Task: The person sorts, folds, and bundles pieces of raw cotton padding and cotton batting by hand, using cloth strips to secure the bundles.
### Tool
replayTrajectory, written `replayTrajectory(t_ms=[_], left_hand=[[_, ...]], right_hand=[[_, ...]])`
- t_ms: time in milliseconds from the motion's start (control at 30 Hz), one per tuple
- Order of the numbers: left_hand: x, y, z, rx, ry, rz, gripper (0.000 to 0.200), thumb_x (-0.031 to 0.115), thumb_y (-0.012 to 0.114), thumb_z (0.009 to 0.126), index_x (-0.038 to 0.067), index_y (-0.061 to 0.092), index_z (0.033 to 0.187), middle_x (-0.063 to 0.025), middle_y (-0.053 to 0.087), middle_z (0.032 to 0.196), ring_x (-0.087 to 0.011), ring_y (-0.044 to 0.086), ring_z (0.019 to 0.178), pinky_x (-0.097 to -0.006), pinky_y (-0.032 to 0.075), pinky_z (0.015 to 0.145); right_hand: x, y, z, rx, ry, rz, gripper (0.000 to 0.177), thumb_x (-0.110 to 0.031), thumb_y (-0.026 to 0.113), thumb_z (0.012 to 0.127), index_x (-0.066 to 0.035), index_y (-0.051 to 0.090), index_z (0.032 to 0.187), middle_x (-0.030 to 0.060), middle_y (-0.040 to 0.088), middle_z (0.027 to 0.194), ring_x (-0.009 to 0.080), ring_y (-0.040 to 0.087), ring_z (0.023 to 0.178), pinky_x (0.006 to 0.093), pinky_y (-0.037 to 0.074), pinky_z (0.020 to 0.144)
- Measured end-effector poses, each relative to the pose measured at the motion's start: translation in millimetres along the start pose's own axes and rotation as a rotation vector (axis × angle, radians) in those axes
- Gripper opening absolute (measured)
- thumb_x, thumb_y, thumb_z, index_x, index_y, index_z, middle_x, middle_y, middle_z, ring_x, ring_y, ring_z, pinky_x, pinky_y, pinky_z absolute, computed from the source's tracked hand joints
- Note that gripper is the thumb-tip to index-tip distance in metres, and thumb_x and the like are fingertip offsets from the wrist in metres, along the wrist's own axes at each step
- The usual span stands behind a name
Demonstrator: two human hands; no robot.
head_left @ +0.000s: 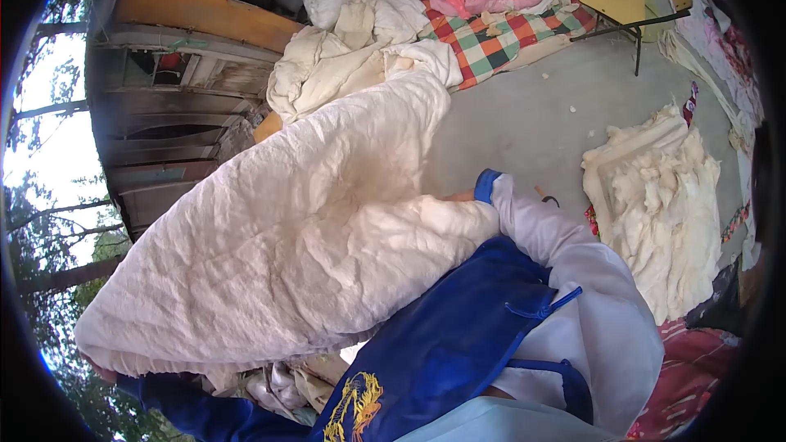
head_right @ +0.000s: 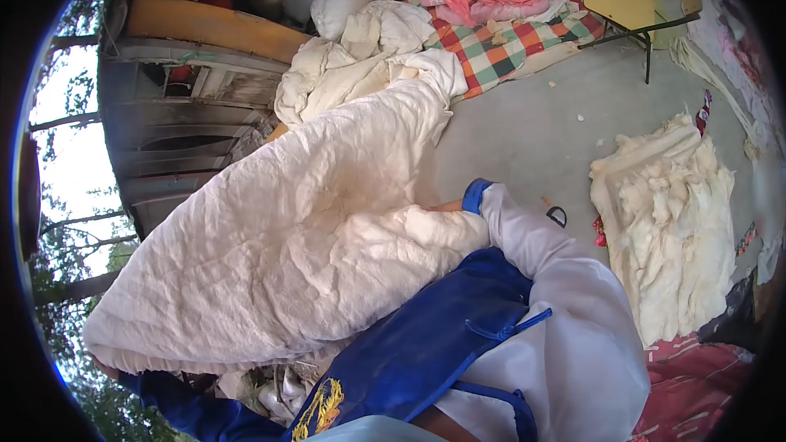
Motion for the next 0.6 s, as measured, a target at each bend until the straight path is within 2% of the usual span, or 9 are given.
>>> replayTrajectory(t_ms=[100, 133, 167, 267, 300, 367, 500, 567, 600], left_hand=[[-108, 28, 77, -0.25, -0.225, -0.09, 0.07, 0.054, 0.042, 0.093, 0.002, 0.037, 0.138, -0.0164, 0.044, 0.138, -0.0311, 0.044, 0.125, -0.0456, 0.035, 0.105], [-162, 52, 91, -0.371, -0.335, -0.114, 0.067, 0.052, 0.044, 0.092, 0.001, 0.04, 0.136, -0.0161, 0.047, 0.135, -0.0307, 0.047, 0.123, -0.045, 0.038, 0.103], [-216, 75, 104, -0.493, -0.445, -0.122, 0.065, 0.05, 0.047, 0.092, 0.001, 0.043, 0.133, -0.0159, 0.05, 0.132, -0.0303, 0.049, 0.12, -0.0444, 0.04, 0.102], [-361, 152, 122, -0.617, -0.555, -0.21, 0.047, 0.04, 0.055, 0.091, 0.003, 0.057, 0.119, -0.0109, 0.061, 0.117, -0.0269, 0.058, 0.108, -0.0405, 0.045, 0.096], [-411, 165, 143, -0.57, -0.583, -0.246, 0.047, 0.04, 0.055, 0.091, 0.003, 0.057, 0.119, -0.0112, 0.062, 0.116, -0.0272, 0.058, 0.108, -0.0413, 0.045, 0.096], [-439, 209, 127, -0.561, -0.631, -0.309, 0.046, 0.039, 0.055, 0.091, 0.002, 0.057, 0.119, -0.0114, 0.061, 0.117, -0.0276, 0.058, 0.108, -0.0424, 0.045, 0.096], [-454, 288, 149, -0.711, -0.682, -0.404, 0.047, 0.04, 0.055, 0.091, 0.003, 0.056, 0.12, -0.0119, 0.06, 0.12, -0.0289, 0.057, 0.11, -0.0454, 0.045, 0.095], [-439, 320, 152, -0.73, -0.677, -0.457, 0.046, 0.04, 0.055, 0.091, 0.004, 0.056, 0.121, -0.0111, 0.06, 0.121, -0.0296, 0.058, 0.11, -0.0468, 0.045, 0.095], [-430, 332, 159, -0.724, -0.651, -0.482, 0.046, 0.04, 0.054, 0.091, 0.005, 0.056, 0.121, -0.0107, 0.06, 0.121, -0.0297, 0.057, 0.111, -0.0477, 0.045, 0.095]], right_hand=[[-23, -29, -57, 0.164, -0.186, -0.122, 0.075, -0.053, 0.066, 0.079, 0.002, 0.049, 0.127, 0.0147, 0.058, 0.122, 0.022, 0.051, 0.117, 0.0349, 0.039, 0.098], [-54, -45, -127, 0.336, -0.375, 0.622, 0.059, -0.036, 0.072, 0.079, 0.003, 0.054, 0.12, 0.0124, 0.062, 0.113, 0.021, 0.059, 0.106, 0.037, 0.046, 0.092], [-87, -77, -187, 0.517, -0.539, 0.942, 0.044, -0.019, 0.07, 0.082, 0.003, 0.054, 0.117, 0.0128, 0.064, 0.108, 0.023, 0.064, 0.094, 0.0378, 0.051, 0.084], [-146, -172, -327, 1.068, -0.933, 1.065, 0.034, -0.009, 0.063, 0.086, 0.003, 0.054, 0.117, 0.0134, 0.064, 0.103, 0.0253, 0.065, 0.089, 0.0373, 0.053, 0.08], [-152, -197, -358, 1.269, -0.98, 1.031, 0.035, -0.009, 0.065, 0.085, 0.003, 0.055, 0.117, 0.0127, 0.064, 0.105, 0.0252, 0.064, 0.09, 0.0378, 0.052, 0.081], [-195, -215, -421, 1.399, -1.29, 1.024, 0.036, -0.01, 0.068, 0.082, 0.002, 0.058, 0.114, 0.012, 0.065, 0.103, 0.0256, 0.064, 0.09, 0.0386, 0.051, 0.082], [-276, -200, -582, 1.539, -1.331, 0.681, 0.041, -0.023, 0.062, 0.089, 0.0, 0.053, 0.122, 0.0109, 0.06, 0.119, 0.0248, 0.058, 0.109, 0.0412, 0.046, 0.094], [-331, -130, -675, 2.232, -0.969, 0.097, 0.039, -0.022, 0.055, 0.091, 0.001, 0.053, 0.121, 0.0166, 0.063, 0.111, 0.0274, 0.062, 0.098, 0.0409, 0.051, 0.086], [-339, -125, -722, 2.159, -1.111, 0.057, 0.037, -0.022, 0.054, 0.092, 0.002, 0.053, 0.12, 0.0173, 0.063, 0.11, 0.0285, 0.062, 0.098, 0.0416, 0.051, 0.086]])
Point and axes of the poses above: each hand's wrist, its own z-axis towards the middle knuckle, its own y-axis out of the palm, x = y × z, the point moved 7 cm from there along z, towards the middle knuckle
